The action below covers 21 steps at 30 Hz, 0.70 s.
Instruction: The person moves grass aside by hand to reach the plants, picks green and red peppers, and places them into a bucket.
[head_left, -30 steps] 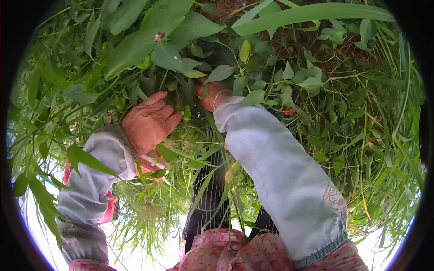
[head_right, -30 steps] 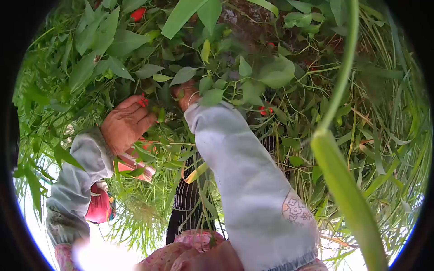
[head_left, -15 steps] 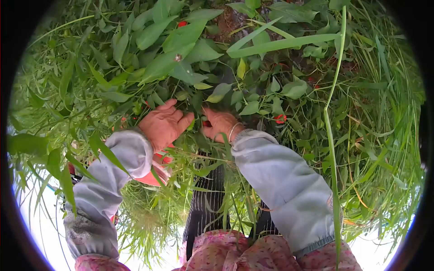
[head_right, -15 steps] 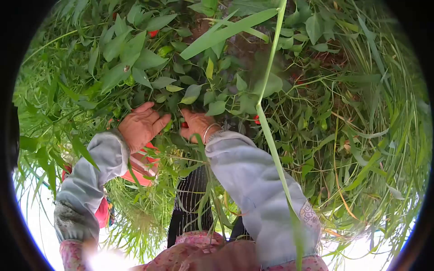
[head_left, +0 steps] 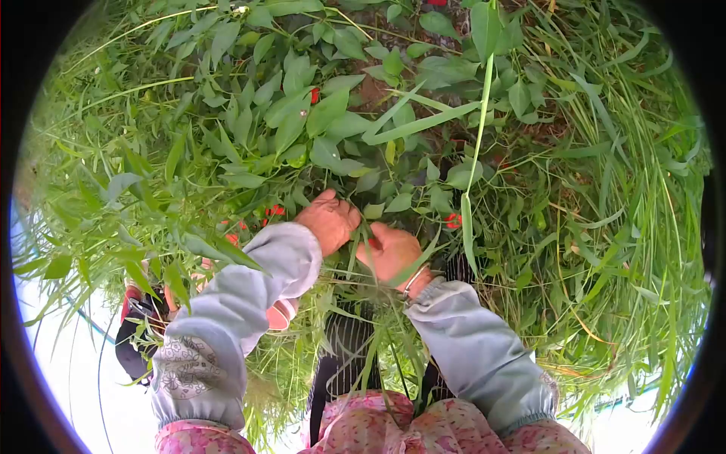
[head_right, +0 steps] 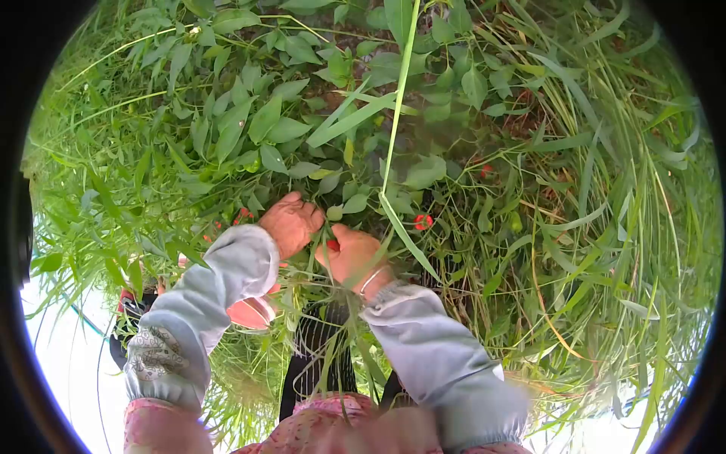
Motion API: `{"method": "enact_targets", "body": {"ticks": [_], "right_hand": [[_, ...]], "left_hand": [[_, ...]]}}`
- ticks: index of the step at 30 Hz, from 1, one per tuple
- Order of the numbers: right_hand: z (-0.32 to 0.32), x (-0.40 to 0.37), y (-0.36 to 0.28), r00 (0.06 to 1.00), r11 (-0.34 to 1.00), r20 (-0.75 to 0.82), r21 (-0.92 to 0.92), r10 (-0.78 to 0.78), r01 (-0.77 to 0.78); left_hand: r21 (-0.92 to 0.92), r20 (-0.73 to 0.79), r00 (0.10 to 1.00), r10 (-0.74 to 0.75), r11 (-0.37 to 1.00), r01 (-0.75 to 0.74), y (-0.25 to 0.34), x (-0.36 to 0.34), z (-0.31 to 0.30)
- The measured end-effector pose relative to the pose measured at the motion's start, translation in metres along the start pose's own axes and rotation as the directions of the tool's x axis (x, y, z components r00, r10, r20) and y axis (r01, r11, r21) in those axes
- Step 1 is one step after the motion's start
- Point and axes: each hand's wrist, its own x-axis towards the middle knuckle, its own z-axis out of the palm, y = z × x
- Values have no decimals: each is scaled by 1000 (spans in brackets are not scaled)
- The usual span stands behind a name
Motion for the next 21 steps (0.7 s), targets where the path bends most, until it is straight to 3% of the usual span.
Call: {"method": "enact_targets", "body": {"ticks": [2,5,6,9,10,11,13,14,16,19,21], "right_hand": [[-7,-3,2,998,995,46,87,53,-57],[-10,-28,-3,983,972,180,220,40,-80],[-15,-31,-6,973,986,227,143,51,-85],[-16,-26,-8,1000,927,16,375,14,-19],[-19,-17,-8,996,915,23,398,-82,66],[-22,-10,-9,995,784,-12,615,-101,88],[-34,-1,-27,991,382,-81,917,-102,114],[-38,2,-28,992,344,-57,934,-115,94],[-45,9,-30,988,271,-17,961,-155,59],[-51,8,-41,953,348,97,937,-286,9],[-48,7,-46,958,429,80,902,-274,47]], "left_hand": [[20,-31,999,9,1000,-9,-1,2,3],[96,119,993,1,995,-12,-10,-4,24],[45,60,998,-14,999,11,-9,-5,20],[60,-62,997,-48,997,51,5,-7,0],[80,-112,991,-72,993,82,10,-4,-12],[98,-63,995,-74,992,80,12,-2,-24],[122,41,996,-76,990,70,17,0,-72],[147,-177,978,-107,980,133,10,0,-68],[260,-214,968,-130,948,185,1,-5,-101],[448,-191,956,-224,846,288,-15,-10,-132],[466,-69,916,-396,799,380,-24,-10,-139]]}}
